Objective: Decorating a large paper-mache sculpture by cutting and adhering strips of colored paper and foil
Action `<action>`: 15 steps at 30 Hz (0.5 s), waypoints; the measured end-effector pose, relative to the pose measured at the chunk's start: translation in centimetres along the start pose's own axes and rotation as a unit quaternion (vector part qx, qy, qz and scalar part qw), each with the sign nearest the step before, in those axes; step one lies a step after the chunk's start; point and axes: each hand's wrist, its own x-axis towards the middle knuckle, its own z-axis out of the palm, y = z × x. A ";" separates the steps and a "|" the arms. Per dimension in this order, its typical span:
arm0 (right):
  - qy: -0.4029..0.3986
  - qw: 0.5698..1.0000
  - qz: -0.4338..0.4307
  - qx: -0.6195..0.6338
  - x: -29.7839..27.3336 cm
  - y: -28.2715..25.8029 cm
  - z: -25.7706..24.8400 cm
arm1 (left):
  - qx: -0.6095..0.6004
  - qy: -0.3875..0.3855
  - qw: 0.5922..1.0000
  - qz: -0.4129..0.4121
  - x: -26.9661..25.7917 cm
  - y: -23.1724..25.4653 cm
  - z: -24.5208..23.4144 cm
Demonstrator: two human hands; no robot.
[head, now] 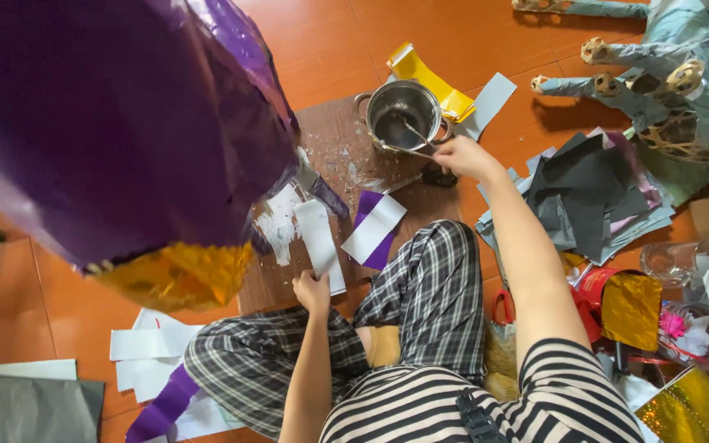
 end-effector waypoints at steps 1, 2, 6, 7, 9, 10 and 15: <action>0.001 0.993 0.030 0.114 -1.3 0.2 0.9 | -0.036 -0.012 0.999 0.003 0.4 -0.4 -0.2; 0.001 0.972 0.060 0.227 -2.8 0.5 1.9 | -0.073 -0.024 0.997 0.004 0.6 -1.0 -0.4; 0.044 0.939 0.110 0.324 -6.6 -0.3 8.0 | -0.046 -0.035 0.998 0.013 1.1 -2.0 -2.2; 0.078 0.920 0.139 0.359 -6.9 -0.1 10.1 | -0.044 -0.025 0.999 0.020 1.1 -2.1 -2.5; 0.106 0.900 0.166 0.389 -8.6 -1.1 12.2 | -0.043 -0.013 0.999 0.021 1.0 -2.0 -2.8; 0.107 0.863 0.141 0.474 -10.1 -2.3 12.5 | -0.066 0.001 0.997 0.027 0.7 -1.8 -3.0; 0.082 0.770 0.059 0.630 -17.6 -6.5 12.6 | -0.077 0.052 0.995 0.027 1.8 -3.4 -0.9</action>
